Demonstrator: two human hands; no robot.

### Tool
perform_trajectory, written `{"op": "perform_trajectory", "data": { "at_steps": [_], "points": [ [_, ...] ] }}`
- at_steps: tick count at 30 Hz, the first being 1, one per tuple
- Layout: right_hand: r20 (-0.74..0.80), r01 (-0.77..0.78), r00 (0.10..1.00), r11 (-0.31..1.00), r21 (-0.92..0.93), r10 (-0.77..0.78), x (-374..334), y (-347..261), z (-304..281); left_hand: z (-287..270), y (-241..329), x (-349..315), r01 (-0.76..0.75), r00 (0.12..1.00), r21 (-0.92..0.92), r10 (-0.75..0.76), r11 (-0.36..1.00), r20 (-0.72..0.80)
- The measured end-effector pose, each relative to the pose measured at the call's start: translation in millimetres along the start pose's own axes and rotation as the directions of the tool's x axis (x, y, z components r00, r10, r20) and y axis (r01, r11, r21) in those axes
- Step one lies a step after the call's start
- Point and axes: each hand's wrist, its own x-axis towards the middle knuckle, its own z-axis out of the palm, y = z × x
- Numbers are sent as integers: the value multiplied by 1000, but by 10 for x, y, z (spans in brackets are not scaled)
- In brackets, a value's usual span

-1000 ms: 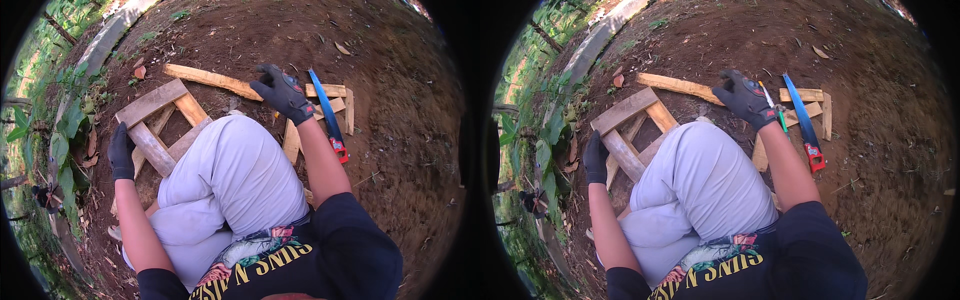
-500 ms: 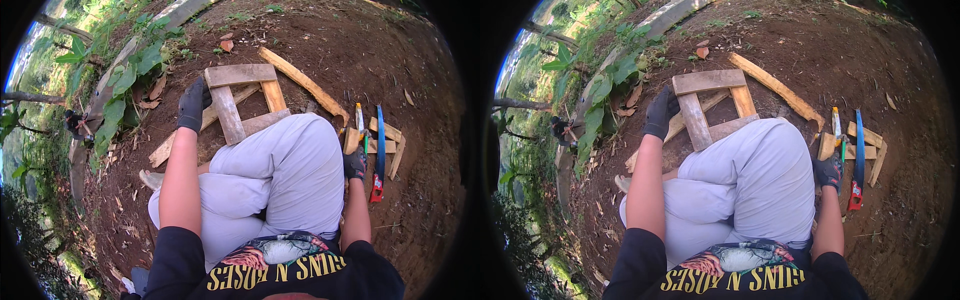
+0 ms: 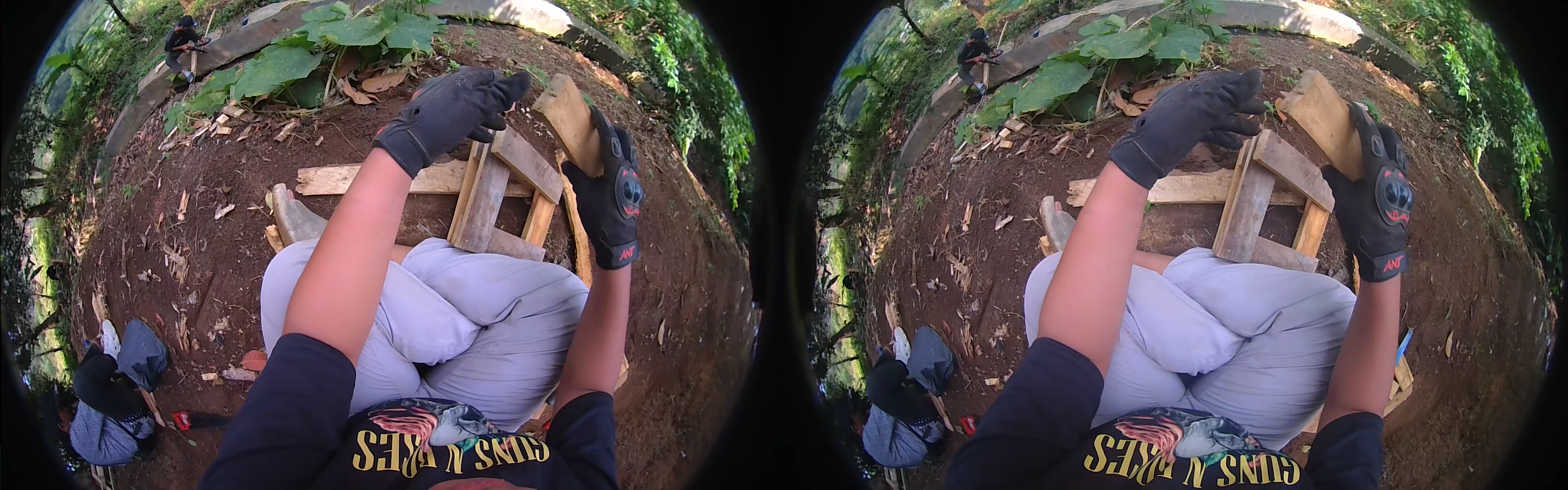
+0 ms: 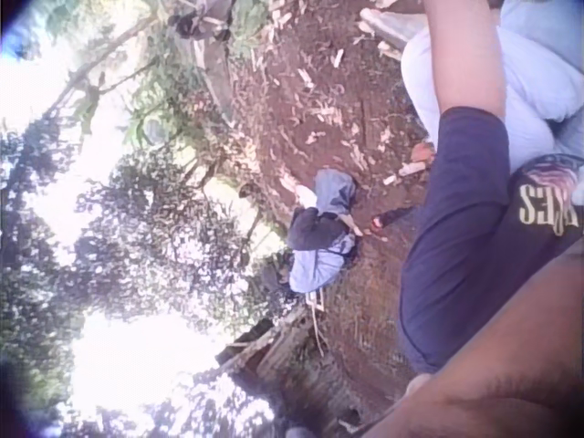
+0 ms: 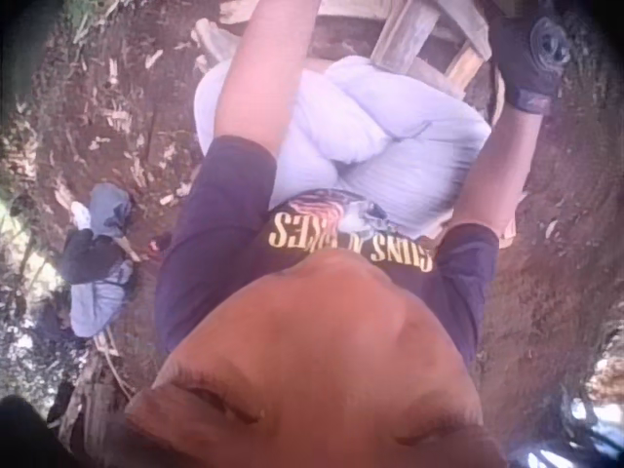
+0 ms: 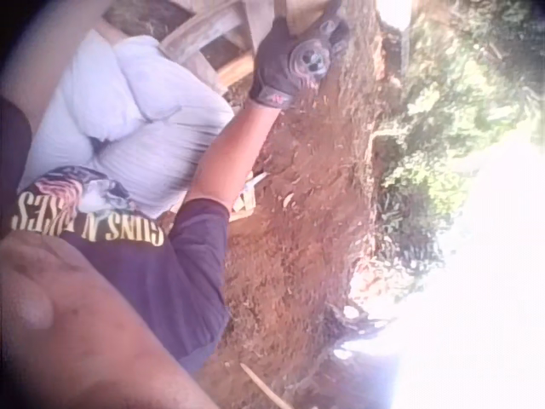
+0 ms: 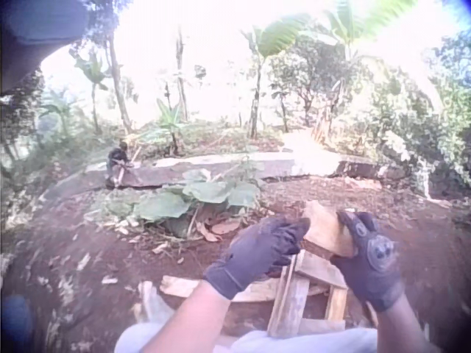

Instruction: The person sits on the ground and uses a hammer to drive nails into wooden planks, assembling a small wooden frame. They adjust the planks and continue hammering to secure the structure.

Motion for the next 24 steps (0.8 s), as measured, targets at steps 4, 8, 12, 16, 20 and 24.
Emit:
{"op": "perform_trajectory", "data": {
  "at_steps": [4,8,12,16,20,24],
  "points": [
    [79,328,937,936,131,-339,728,-495,564,-317,-115,81,-167,907,177,222,970,-358],
    [38,281,958,955,98,-286,868,-472,843,-557,-223,85,-124,803,-64,63,990,-593],
    [68,105,991,984,147,-116,651,-119,430,-680,-671,319,188,628,196,35,962,-778],
    [78,-214,977,943,256,200,232,361,64,-506,-873,358,302,659,68,-157,951,-736],
    [32,-371,919,838,400,392,-78,923,117,-370,-1165,472,186,724,-302,-338,935,-601],
    [133,-463,878,745,479,460,-152,1081,214,-333,-1296,472,199,752,-551,-487,810,-443]
  ]
}}
